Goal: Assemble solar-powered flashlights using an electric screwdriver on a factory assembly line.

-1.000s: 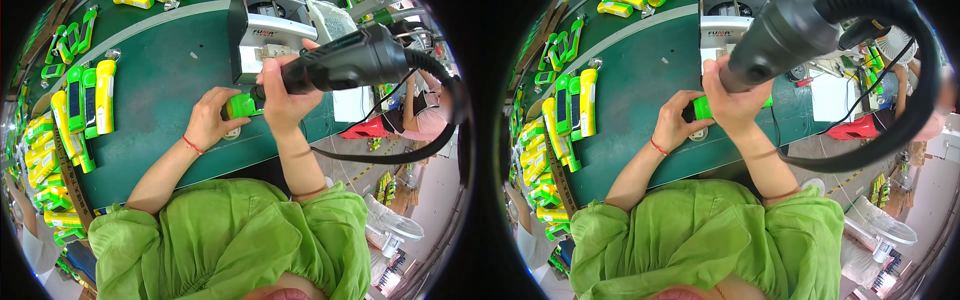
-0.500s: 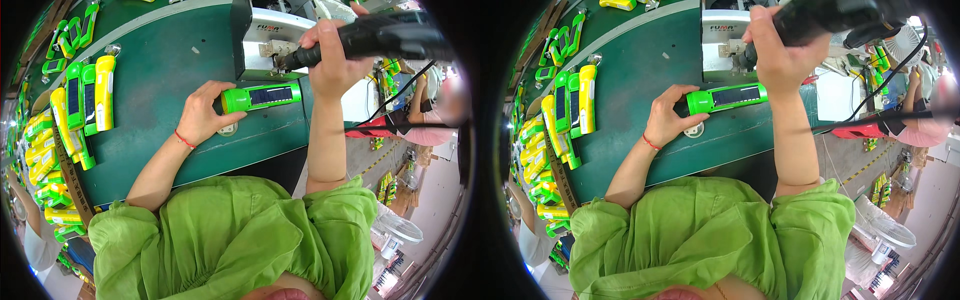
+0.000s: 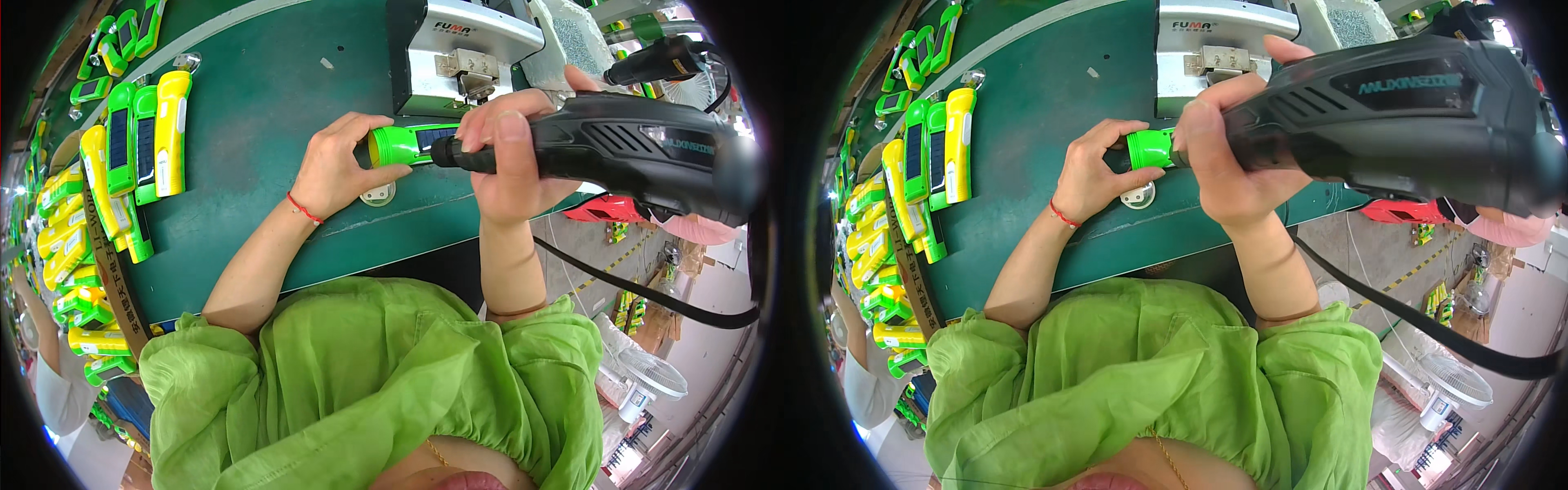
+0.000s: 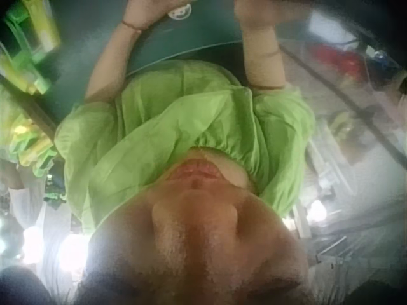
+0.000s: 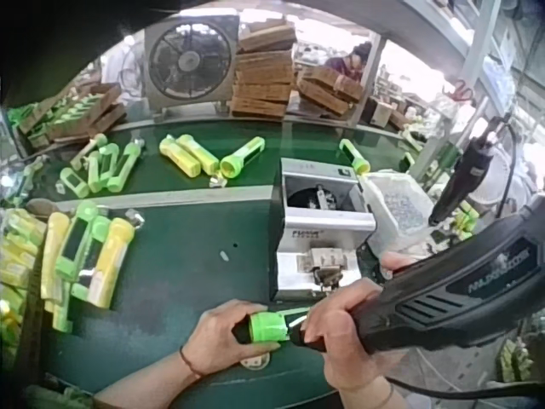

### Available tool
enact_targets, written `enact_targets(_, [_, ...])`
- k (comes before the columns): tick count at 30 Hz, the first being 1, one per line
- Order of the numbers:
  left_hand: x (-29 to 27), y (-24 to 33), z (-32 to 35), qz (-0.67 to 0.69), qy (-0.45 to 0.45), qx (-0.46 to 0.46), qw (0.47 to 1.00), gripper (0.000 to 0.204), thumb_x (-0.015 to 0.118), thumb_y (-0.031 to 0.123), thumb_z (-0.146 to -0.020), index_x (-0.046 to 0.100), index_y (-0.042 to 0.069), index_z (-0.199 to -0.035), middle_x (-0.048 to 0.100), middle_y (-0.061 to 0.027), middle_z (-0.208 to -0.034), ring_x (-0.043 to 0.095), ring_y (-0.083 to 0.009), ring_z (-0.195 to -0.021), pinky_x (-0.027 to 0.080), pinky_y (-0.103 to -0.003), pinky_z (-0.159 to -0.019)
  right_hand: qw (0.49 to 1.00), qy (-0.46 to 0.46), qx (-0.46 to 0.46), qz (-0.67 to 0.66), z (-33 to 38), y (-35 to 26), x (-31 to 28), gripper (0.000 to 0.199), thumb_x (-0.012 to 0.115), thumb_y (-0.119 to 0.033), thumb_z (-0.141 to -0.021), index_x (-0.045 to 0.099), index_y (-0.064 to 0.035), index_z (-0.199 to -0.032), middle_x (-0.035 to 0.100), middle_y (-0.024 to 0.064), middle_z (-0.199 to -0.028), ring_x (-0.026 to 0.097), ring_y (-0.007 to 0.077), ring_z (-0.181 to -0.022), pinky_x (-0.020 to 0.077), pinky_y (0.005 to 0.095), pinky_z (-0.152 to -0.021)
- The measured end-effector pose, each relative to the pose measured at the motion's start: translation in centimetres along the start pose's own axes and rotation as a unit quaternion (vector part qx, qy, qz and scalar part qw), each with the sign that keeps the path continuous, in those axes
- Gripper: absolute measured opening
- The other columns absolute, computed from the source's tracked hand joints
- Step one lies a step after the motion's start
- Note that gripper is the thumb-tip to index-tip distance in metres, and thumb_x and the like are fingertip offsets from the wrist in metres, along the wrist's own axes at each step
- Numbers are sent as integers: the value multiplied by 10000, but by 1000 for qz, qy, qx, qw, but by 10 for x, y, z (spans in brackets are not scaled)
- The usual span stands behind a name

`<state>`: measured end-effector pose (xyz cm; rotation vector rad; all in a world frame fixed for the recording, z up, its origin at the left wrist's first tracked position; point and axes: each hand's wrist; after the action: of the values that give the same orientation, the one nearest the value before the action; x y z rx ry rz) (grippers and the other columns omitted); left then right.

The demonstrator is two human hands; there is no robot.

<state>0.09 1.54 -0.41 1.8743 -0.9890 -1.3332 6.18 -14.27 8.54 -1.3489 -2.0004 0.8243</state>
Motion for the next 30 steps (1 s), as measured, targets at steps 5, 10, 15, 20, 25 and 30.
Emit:
enact_targets(5, [-2, 2, -1, 6, -5, -1, 1000, 531, 878, 166, -638, 674, 30, -1109, 679, -106, -1000, 654, -215, -831, 538, -313, -775, 999, -22, -1, 44, 12, 15, -2, 614, 564, 8, -856, 210, 44, -1357, 547, 111, -683, 526, 171, -529, 508, 325, -547])
enact_targets(10, [-2, -2, -5, -9, 3, 32, 999, 500, 867, 257, -638, 688, 17, -1039, 685, -129, -956, 669, -292, -835, 549, -361, -758, 953, -172, -52, 244, 21, 5, -16, 550, 574, -4, -873, 222, -6, -1295, 556, 106, -737, 543, 171, -562, 523, 330, -577])
enact_targets(15, [-4, -3, -1, -15, 12, 35, 999, 498, 864, 264, -643, 689, 19, -1040, 688, -133, -968, 671, -293, -823, 552, -364, -761, 988, -112, -28, 107, 35, 18, -11, 564, 603, -60, -881, 229, -54, -1304, 558, 101, -767, 551, 173, -582, 530, 332, -600])
enact_targets(20, [-2, -6, -4, -4, 15, 36, 999, 496, 865, 265, -641, 690, 18, -1035, 687, -140, -968, 671, -298, -807, 553, -367, -748, 995, -79, 2, 60, 30, 18, -6, 658, 641, -94, -874, 197, -39, -1356, 559, 105, -762, 552, 179, -580, 534, 340, -606])
enact_targets(25, [5, -4, -2, -32, 13, 70, 997, 457, 850, 244, -644, 682, 36, -1015, 671, -133, -952, 659, -309, -829, 547, -382, -736, 963, -36, -20, 266, 39, 5, 9, 620, 678, -75, -824, 289, 21, -1297, 593, 103, -793, 565, 180, -603, 497, 282, -651])
enact_targets(30, [9, 20, 2, -178, -48, 13, 983, 500, 828, 201, -636, 599, 87, -1065, 591, -108, -1104, 607, -305, -994, 524, -390, -809, 993, 70, 91, 26, 19, 17, 17, 579, 622, 84, -844, 350, 12, -1350, 608, 38, -768, 581, 130, -590, 489, 280, -591])
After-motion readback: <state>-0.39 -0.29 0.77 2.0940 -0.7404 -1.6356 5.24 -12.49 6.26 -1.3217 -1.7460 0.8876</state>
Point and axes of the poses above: each hand's wrist, its own z-axis away from the middle knuckle, its own x-axis out of the palm, y = z × x
